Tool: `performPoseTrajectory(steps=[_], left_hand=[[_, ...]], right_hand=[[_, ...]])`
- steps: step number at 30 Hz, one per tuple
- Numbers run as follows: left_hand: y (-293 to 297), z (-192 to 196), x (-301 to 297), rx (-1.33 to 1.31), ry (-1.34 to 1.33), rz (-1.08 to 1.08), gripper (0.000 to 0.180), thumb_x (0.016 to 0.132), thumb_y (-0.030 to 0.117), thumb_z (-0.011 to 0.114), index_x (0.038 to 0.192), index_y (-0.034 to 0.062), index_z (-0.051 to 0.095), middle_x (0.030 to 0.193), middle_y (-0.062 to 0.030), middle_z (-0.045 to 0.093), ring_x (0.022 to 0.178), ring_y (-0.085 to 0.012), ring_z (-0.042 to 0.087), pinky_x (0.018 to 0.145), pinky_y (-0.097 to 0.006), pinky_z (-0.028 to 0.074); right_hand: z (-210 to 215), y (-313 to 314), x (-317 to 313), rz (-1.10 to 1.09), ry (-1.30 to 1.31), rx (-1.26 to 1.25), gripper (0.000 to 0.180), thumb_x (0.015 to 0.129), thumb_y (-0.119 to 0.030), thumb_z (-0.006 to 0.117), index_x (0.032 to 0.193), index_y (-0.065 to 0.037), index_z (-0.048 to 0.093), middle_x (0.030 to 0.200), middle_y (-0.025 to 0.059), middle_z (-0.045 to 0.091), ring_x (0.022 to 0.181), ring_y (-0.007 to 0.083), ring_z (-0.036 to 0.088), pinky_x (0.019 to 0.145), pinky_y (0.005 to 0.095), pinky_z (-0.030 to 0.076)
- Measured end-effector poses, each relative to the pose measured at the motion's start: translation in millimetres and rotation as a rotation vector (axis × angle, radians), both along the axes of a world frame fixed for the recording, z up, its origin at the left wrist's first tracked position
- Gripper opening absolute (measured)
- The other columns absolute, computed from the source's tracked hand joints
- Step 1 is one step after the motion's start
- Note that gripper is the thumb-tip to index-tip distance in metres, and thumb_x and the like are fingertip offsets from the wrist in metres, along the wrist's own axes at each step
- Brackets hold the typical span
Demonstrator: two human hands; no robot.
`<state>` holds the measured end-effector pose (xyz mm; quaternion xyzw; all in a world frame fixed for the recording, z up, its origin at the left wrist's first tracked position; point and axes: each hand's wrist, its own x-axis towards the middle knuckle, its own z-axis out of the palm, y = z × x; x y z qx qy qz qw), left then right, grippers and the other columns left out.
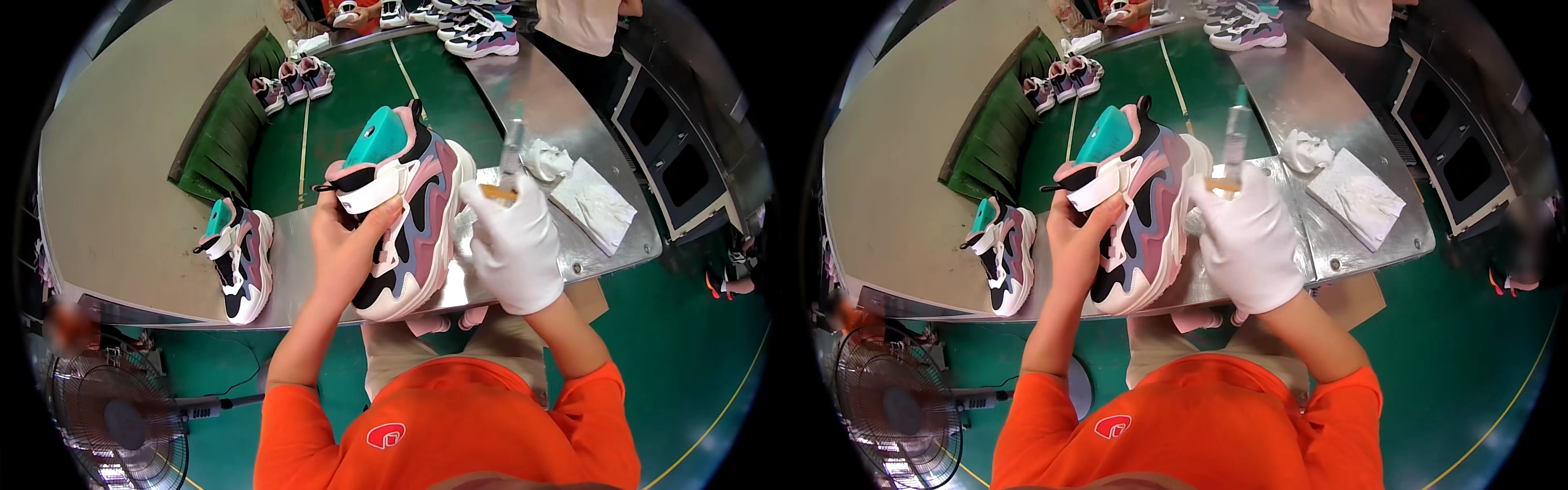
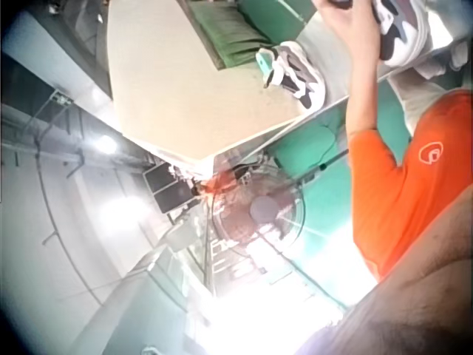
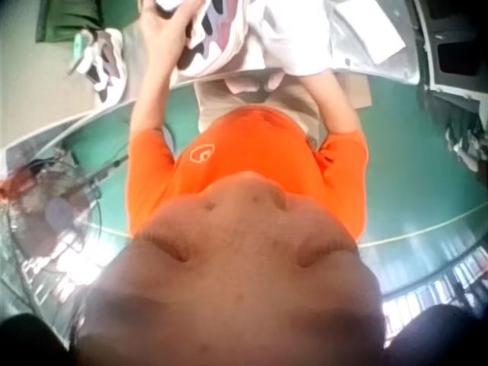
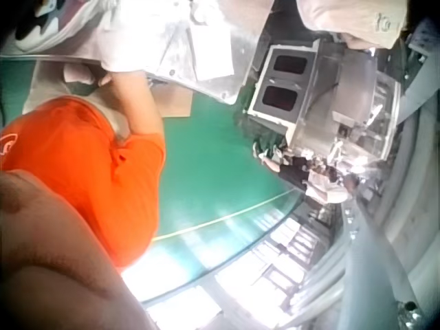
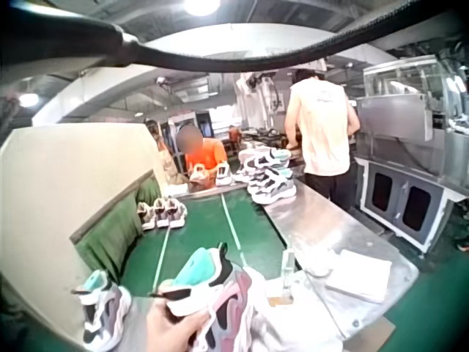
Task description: The person uses a syringe to inject a liquid into the seams of a sneaker. They handle the shoe with gloved hands, rotating it to access different areas, and repeatedly inject the substance into the upper and sole sections.
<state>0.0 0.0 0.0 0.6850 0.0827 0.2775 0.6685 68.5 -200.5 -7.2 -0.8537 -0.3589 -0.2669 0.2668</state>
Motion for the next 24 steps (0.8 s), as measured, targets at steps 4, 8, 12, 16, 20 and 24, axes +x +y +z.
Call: performPoseTrajectory(steps=[4, 8, 12, 16, 20, 24], left_hand=[[-10.9, -2.5, -7.0, 0.029, -0.098, -0.009, 0.047, 0.081, 0.005, 0.076, 0.119, -0.0015, 0.05, 0.111, -0.0115, 0.062, 0.1, -0.0169, 0.063, 0.087, -0.03, 0.052], [-20.2, -2.5, -17.1, 0.008, -0.092, -0.01, 0.046, 0.081, 0.005, 0.075, 0.119, -0.0017, 0.051, 0.111, -0.0113, 0.062, 0.1, -0.0168, 0.062, 0.086, -0.03, 0.052], [-30.2, -10.2, -17.9, 0.015, -0.105, 0.011, 0.044, 0.082, 0.005, 0.075, 0.119, -0.0021, 0.052, 0.11, -0.0108, 0.063, 0.098, -0.0167, 0.063, 0.085, -0.03, 0.052], [-41.2, -15.4, -20.3, 0.03, -0.083, 0.027, 0.044, 0.081, 0.005, 0.075, 0.118, -0.002, 0.053, 0.109, -0.0106, 0.063, 0.098, -0.0164, 0.063, 0.085, -0.03, 0.052], [-45.6, -17.8, -12.7, 0.041, -0.129, 0.013, 0.046, 0.082, 0.002, 0.074, 0.12, -0.0004, 0.048, 0.112, -0.0094, 0.06, 0.099, -0.0145, 0.061, 0.085, -0.029, 0.051], [-45.0, -17.1, 3.4, -0.136, -0.062, -0.039, 0.045, 0.083, 0.002, 0.072, 0.12, -0.0002, 0.047, 0.11, -0.0092, 0.061, 0.097, -0.0138, 0.062, 0.083, -0.028, 0.052]], right_hand=[[3.1, -13.2, 3.1, -0.043, 0.072, 0.308, 0.05, 0.072, -0.003, 0.062, 0.121, -0.012, 0.061, 0.11, 0.0274, 0.051, 0.088, 0.0403, 0.058, 0.074, 0.0442, 0.049], [5.3, -11.6, 5.9, -0.121, 0.022, 0.441, 0.051, 0.072, -0.003, 0.064, 0.121, -0.014, 0.06, 0.106, 0.0277, 0.05, 0.087, 0.0418, 0.057, 0.076, 0.0444, 0.048], [7.8, 1.4, 7.2, -0.218, -0.002, 0.41, 0.053, 0.073, -0.01, 0.068, 0.125, -0.017, 0.058, 0.11, 0.0258, 0.049, 0.093, 0.0387, 0.057, 0.078, 0.0435, 0.048], [5.6, 16.7, 21.0, -0.309, -0.165, 0.306, 0.054, 0.073, -0.006, 0.067, 0.125, -0.016, 0.058, 0.105, 0.0213, 0.048, 0.088, 0.0349, 0.055, 0.079, 0.0422, 0.046], [-8.9, 28.8, 48.9, -0.353, -0.177, 0.315, 0.055, 0.072, -0.003, 0.065, 0.125, -0.014, 0.059, 0.1, 0.0203, 0.05, 0.088, 0.0341, 0.054, 0.08, 0.0425, 0.046], [-15.8, 15.3, 78.2, -0.42, -0.076, 0.244, 0.05, 0.072, -0.005, 0.066, 0.122, -0.012, 0.06, 0.097, 0.0184, 0.053, 0.09, 0.0327, 0.056, 0.078, 0.0417, 0.047]])
